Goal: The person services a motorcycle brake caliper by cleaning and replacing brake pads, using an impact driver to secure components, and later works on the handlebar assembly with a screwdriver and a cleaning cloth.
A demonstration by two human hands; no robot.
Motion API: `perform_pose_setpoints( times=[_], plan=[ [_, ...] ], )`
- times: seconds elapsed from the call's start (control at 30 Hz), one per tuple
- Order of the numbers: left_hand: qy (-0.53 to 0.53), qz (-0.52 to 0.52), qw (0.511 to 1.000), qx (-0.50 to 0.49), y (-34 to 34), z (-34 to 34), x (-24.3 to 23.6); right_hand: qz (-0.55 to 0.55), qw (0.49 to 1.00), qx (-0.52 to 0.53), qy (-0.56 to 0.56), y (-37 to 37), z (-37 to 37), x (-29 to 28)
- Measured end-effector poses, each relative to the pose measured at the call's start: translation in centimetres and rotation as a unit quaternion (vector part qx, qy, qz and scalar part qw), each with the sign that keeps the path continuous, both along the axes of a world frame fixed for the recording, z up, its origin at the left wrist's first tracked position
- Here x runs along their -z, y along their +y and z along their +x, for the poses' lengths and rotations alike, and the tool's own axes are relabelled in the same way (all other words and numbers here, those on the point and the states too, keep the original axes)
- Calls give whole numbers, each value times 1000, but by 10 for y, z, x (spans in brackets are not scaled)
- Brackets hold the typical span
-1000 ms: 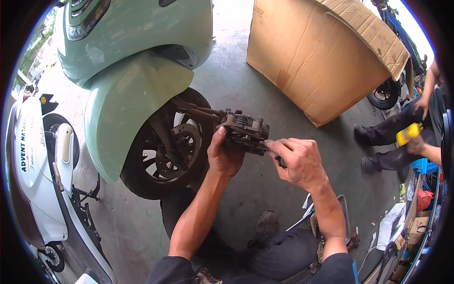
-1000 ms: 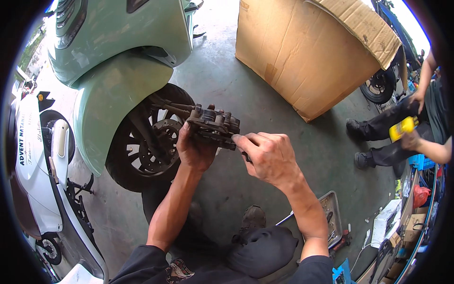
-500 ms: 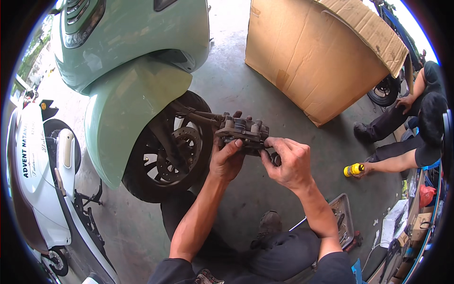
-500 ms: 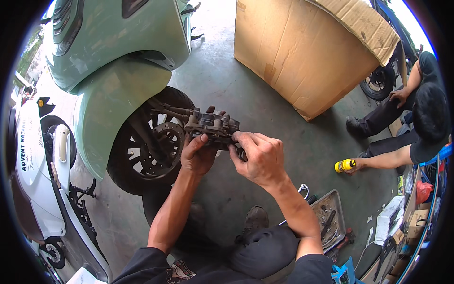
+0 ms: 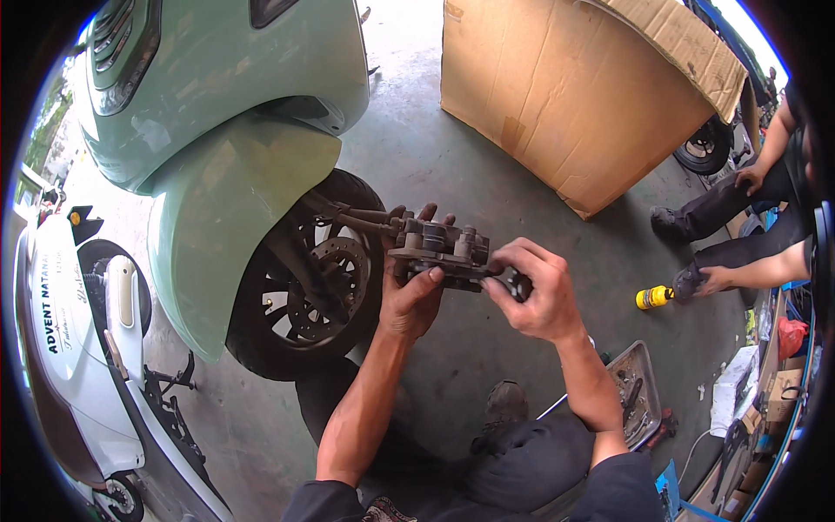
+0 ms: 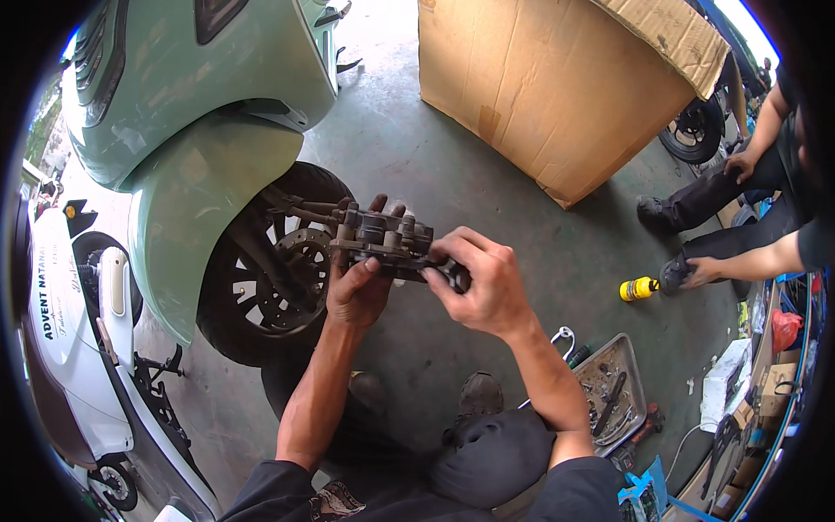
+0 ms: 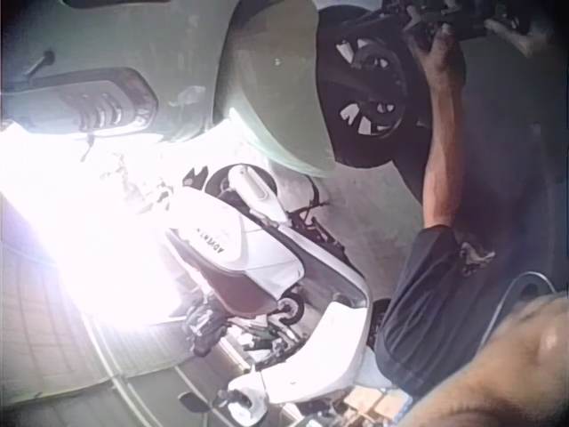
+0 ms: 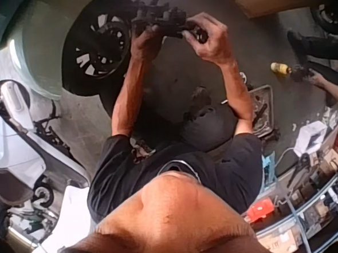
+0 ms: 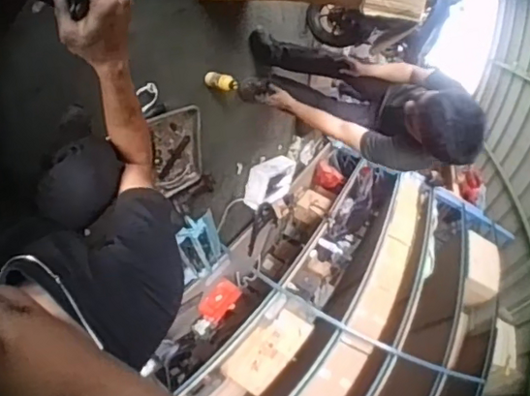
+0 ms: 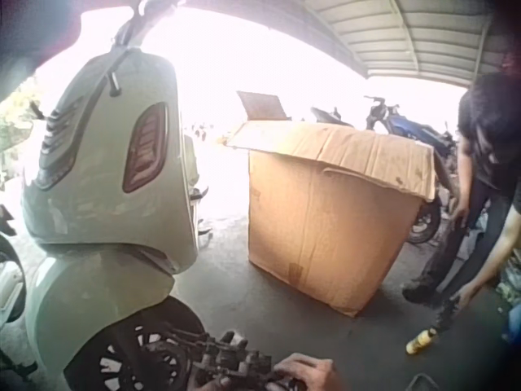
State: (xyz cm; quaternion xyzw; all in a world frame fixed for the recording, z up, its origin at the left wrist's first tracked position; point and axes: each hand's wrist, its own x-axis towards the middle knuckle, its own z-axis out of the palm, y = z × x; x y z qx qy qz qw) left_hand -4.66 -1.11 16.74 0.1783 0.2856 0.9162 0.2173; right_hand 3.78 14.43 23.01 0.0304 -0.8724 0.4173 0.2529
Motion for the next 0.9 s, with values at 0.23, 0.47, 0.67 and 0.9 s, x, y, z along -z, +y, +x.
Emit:
perform_pose_setpoints(
  times=[0.23, 0.47, 0.67, 0.9],
  plan=[
    [-38, 60, 996, 46, -10, -3, -3, -229, 948, 129, -176, 74, 82, 133],
    [-41, 50, 997, 46, -4, -3, -1, -140, 812, 394, -407, 100, 298, 330],
    [-26, -9, 1000, -2, 4, -11, 19, 11, 784, 397, -477, 84, 309, 331],
    [-29, -207, 971, -120, 17, -19, 21, -76, 954, 151, -247, 93, 86, 119]
  ],
)
